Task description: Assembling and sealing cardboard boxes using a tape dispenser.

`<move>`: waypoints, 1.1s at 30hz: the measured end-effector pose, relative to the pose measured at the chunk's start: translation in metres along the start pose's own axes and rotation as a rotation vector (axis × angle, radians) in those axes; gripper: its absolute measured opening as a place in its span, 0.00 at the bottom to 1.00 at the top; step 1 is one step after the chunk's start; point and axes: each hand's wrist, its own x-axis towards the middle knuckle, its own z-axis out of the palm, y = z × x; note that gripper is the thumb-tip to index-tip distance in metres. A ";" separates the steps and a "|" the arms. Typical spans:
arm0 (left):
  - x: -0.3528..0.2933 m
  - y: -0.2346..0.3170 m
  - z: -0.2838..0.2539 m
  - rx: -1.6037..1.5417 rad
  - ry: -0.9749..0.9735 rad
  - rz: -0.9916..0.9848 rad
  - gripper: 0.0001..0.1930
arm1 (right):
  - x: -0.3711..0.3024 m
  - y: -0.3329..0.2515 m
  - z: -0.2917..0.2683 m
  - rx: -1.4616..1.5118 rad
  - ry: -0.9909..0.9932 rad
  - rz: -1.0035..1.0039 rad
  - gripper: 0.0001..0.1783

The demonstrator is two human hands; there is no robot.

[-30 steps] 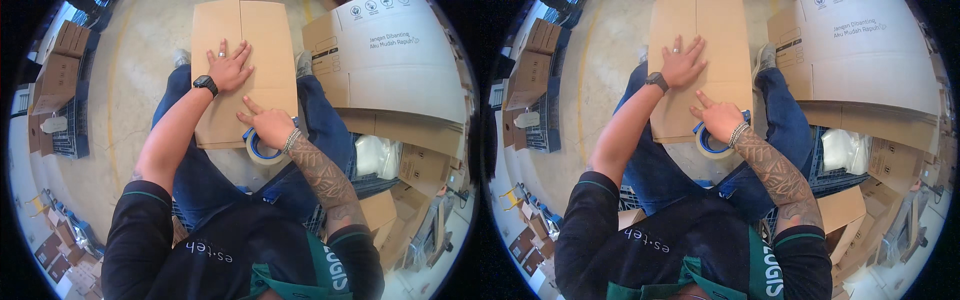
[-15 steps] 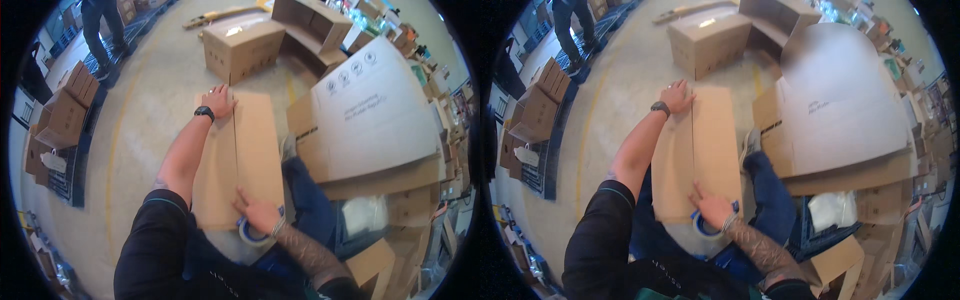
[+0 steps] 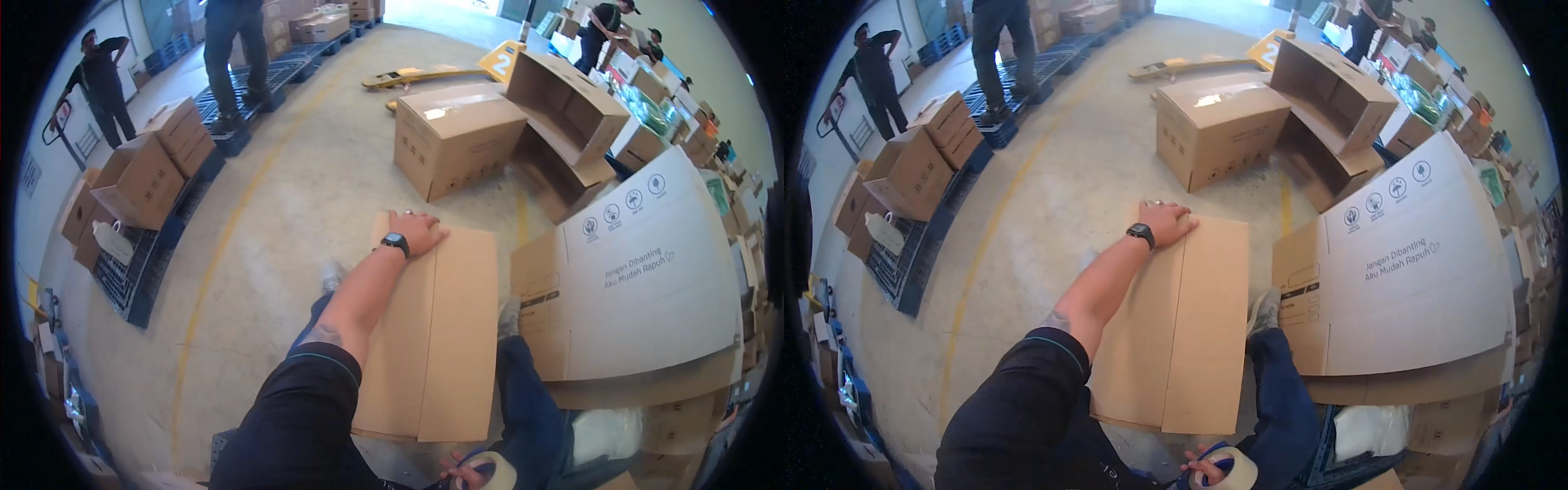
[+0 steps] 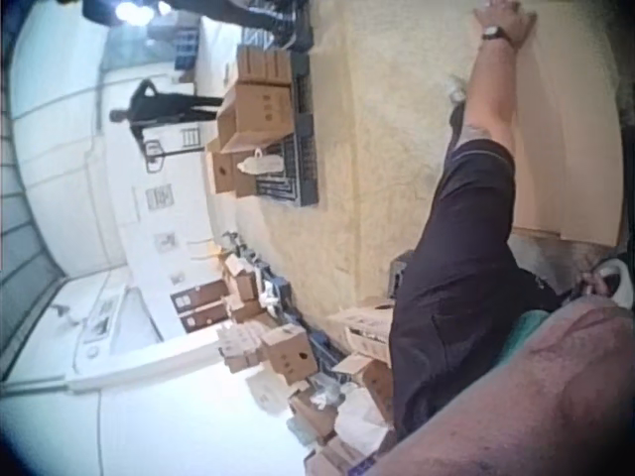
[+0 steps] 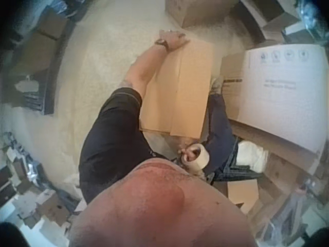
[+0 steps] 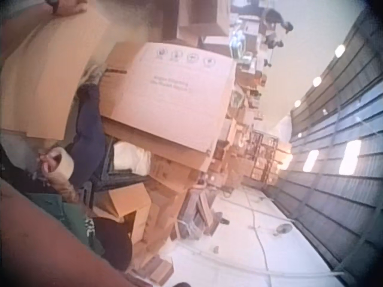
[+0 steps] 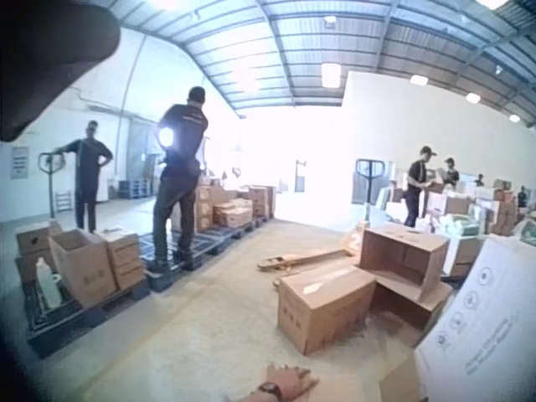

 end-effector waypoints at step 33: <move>-0.384 0.060 0.009 -1.234 0.925 -0.862 0.39 | 0.317 -0.133 -0.205 0.049 -0.020 -0.320 0.59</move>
